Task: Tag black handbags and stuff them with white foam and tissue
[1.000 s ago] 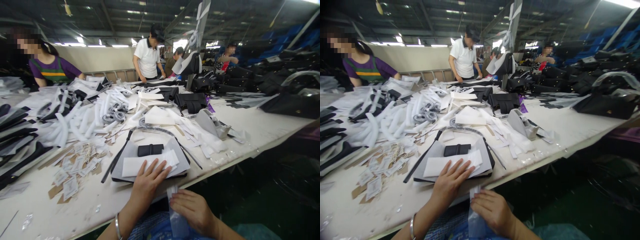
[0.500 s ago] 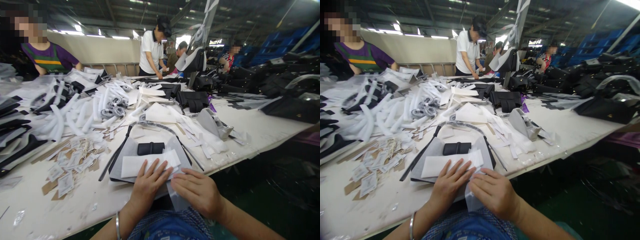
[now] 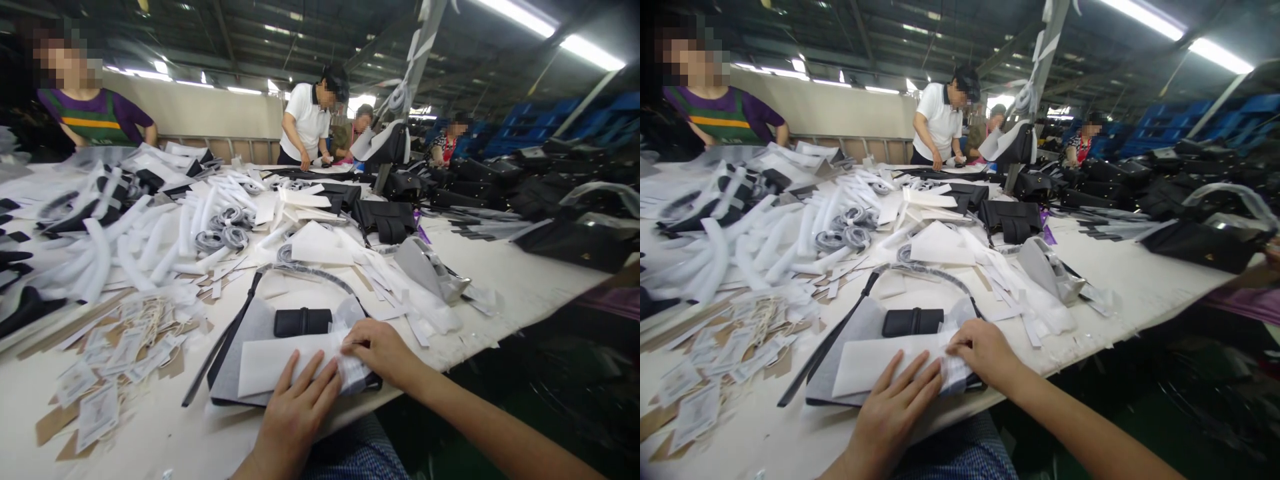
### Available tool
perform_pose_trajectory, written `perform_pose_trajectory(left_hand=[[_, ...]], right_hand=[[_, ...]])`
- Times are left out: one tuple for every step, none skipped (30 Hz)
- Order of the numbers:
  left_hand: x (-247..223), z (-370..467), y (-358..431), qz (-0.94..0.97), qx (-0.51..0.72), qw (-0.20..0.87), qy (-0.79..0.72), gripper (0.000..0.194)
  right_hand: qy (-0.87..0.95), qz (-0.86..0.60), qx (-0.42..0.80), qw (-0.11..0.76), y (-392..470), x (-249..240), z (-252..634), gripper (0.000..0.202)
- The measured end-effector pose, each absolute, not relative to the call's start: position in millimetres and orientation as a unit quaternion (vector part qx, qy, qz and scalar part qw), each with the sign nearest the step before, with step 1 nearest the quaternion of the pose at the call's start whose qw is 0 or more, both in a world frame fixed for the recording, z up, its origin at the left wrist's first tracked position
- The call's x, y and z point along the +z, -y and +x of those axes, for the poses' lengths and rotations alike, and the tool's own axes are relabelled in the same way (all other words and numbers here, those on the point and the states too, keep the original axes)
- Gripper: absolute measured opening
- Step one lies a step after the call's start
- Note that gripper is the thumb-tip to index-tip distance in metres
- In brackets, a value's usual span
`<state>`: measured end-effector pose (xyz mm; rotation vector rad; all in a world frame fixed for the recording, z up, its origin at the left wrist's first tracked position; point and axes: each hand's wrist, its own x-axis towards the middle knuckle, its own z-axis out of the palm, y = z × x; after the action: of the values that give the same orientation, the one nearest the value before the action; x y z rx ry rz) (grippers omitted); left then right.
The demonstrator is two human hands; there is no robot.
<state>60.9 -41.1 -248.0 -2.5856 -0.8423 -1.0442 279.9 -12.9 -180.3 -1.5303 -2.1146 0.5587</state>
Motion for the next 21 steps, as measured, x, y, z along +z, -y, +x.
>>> perform_pose_trajectory(left_hand=[[-247.7,60.9,40.2,-0.881,-0.363,0.104,0.286,0.032],[-247.3,61.0,39.4,-0.878,-0.370,0.095,0.287,0.033],[-246.8,61.2,38.7,-0.876,-0.376,0.088,0.288,0.033],[-246.0,61.3,38.0,-0.875,-0.379,0.084,0.289,0.034],[-245.1,61.6,37.5,-0.875,-0.381,0.083,0.289,0.034],[-244.0,62.0,37.0,-0.876,-0.378,0.086,0.288,0.035],[-242.8,62.5,36.6,-0.878,-0.371,0.091,0.288,0.036],[-241.8,63.2,36.3,-0.881,-0.362,0.098,0.288,0.038],[-240.9,64.0,36.0,-0.884,-0.352,0.105,0.289,0.038],[-240.3,64.8,35.8,-0.886,-0.344,0.113,0.291,0.039],[-239.9,65.5,35.7,-0.887,-0.337,0.118,0.293,0.039],[-239.9,66.0,35.6,-0.888,-0.332,0.123,0.294,0.039],[-240.0,66.3,35.5,-0.888,-0.330,0.127,0.294,0.039],[-240.2,66.2,35.4,-0.889,-0.325,0.129,0.296,0.039],[-240.6,66.0,35.3,-0.891,-0.317,0.132,0.297,0.039],[-241.1,65.7,35.0,-0.893,-0.309,0.137,0.296,0.039],[-241.8,65.6,34.7,-0.896,-0.301,0.144,0.294,0.039],[-242.8,65.7,34.3,-0.897,-0.296,0.154,0.289,0.039],[-244.2,66.1,34.0,-0.898,-0.294,0.163,0.285,0.039],[-246.0,66.7,33.7,-0.897,-0.294,0.169,0.283,0.038],[-248.1,67.4,33.5,-0.896,-0.295,0.172,0.284,0.038]], right_hand=[[0.754,-0.571,0.227,0.231,10.4,-179.6,280.0,0.013],[0.739,-0.582,0.248,0.230,8.5,-179.2,280.2,0.011],[0.728,-0.589,0.264,0.231,7.0,-179.4,280.5,0.009],[0.721,-0.593,0.272,0.234,6.1,-180.2,280.9,0.007],[0.717,-0.596,0.272,0.239,5.4,-181.7,281.2,0.006],[0.715,-0.597,0.269,0.244,5.0,-183.6,281.6,0.005],[0.716,-0.598,0.262,0.246,4.5,-185.7,282.0,0.006],[0.720,-0.597,0.254,0.246,4.0,-187.7,282.3,0.007],[0.725,-0.596,0.246,0.243,3.2,-189.5,282.4,0.007],[0.729,-0.596,0.238,0.239,2.1,-190.7,282.5,0.006],[0.733,-0.595,0.231,0.234,0.7,-191.4,282.6,0.006],[0.737,-0.595,0.224,0.231,-1.1,-191.6,282.7,0.008],[0.739,-0.595,0.218,0.229,-3.2,-191.4,282.9,0.009],[0.739,-0.596,0.215,0.229,-5.6,-191.1,283.2,0.011],[0.739,-0.596,0.214,0.230,-8.2,-190.8,283.6,0.013],[0.739,-0.597,0.213,0.230,-10.9,-190.8,283.9,0.015],[0.738,-0.598,0.212,0.231,-13.5,-191.2,284.0,0.016],[0.737,-0.599,0.210,0.233,-16.1,-192.1,283.8,0.017],[0.736,-0.600,0.208,0.235,-18.5,-193.4,283.2,0.018],[0.734,-0.602,0.203,0.240,-20.6,-195.1,282.2,0.019],[0.732,-0.604,0.198,0.245,-22.2,-196.8,280.9,0.019]])
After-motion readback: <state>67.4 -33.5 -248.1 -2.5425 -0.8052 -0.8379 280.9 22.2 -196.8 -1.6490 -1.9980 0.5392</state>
